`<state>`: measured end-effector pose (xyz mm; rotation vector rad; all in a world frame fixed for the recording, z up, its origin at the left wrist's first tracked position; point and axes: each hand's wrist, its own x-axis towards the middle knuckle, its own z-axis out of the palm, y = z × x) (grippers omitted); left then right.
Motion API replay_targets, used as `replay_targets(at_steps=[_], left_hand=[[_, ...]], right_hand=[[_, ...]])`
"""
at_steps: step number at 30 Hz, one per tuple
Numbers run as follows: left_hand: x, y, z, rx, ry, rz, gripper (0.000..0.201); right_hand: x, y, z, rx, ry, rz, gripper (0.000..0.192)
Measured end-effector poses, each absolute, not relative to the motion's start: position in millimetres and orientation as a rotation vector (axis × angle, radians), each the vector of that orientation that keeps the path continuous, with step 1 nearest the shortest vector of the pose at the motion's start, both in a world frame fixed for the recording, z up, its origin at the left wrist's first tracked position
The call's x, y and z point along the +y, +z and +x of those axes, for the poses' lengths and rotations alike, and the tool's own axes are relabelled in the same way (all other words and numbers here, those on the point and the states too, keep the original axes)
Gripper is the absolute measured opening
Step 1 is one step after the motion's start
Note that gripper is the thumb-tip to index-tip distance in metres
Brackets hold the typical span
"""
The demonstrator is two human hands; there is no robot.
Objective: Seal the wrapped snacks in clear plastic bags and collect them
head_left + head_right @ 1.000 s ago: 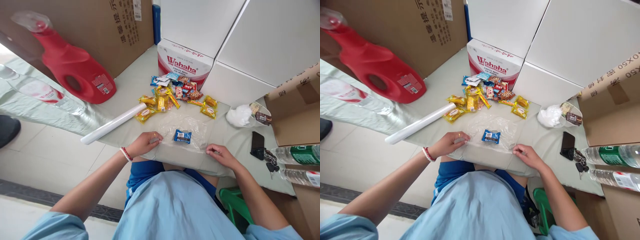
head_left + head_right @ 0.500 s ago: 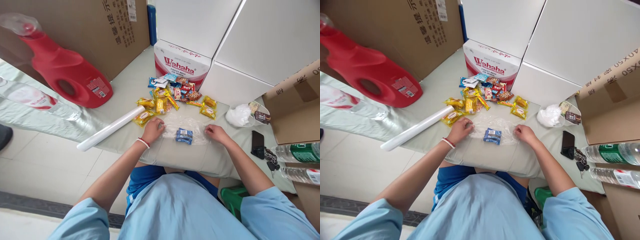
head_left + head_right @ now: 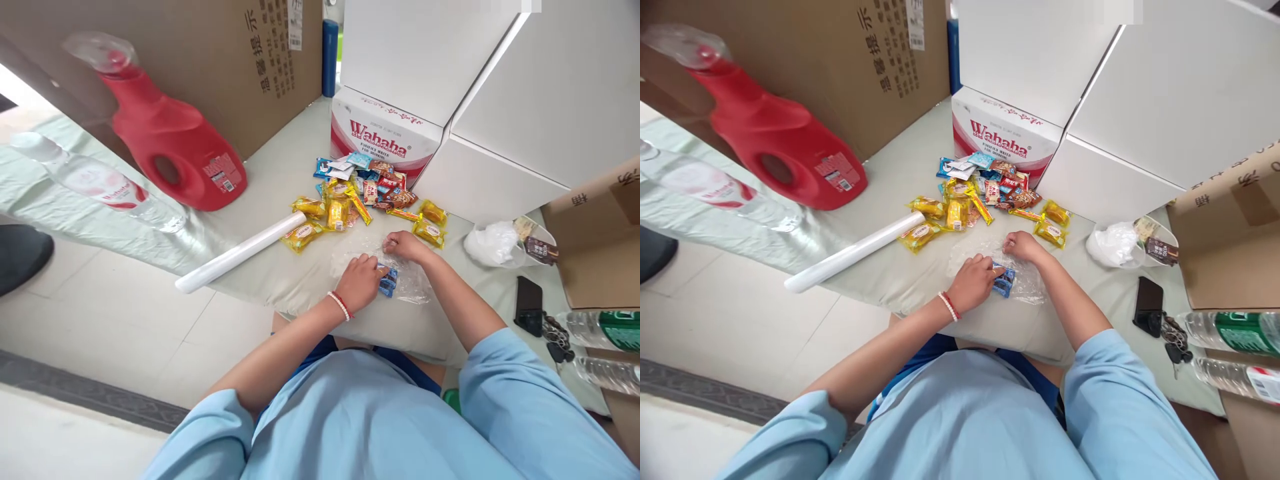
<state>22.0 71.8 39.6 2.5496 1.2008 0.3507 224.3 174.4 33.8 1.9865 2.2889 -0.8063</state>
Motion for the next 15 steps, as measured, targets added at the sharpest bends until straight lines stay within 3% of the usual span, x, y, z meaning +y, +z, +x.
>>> replay_targets(at_steps=[2, 6, 12, 15], left_hand=[[70, 32, 28, 1.224, 0.285, 2.526, 0.039], [65, 26, 28, 1.283, 0.318, 2.494, 0.040], [66, 16, 14, 1.188, 0.471, 2.344, 0.033], [67, 4, -8, 1.089, 0.622, 2.144, 0.029]], right_hand=[[174, 43, 228, 2.357, -0.872, 1.930, 0.012], [145, 57, 232, 2.700, -0.851, 1.833, 0.013], [66, 36, 219, 2.973, -0.745, 1.642, 0.036], [43, 21, 211, 2.914, -0.779, 1.685, 0.035]])
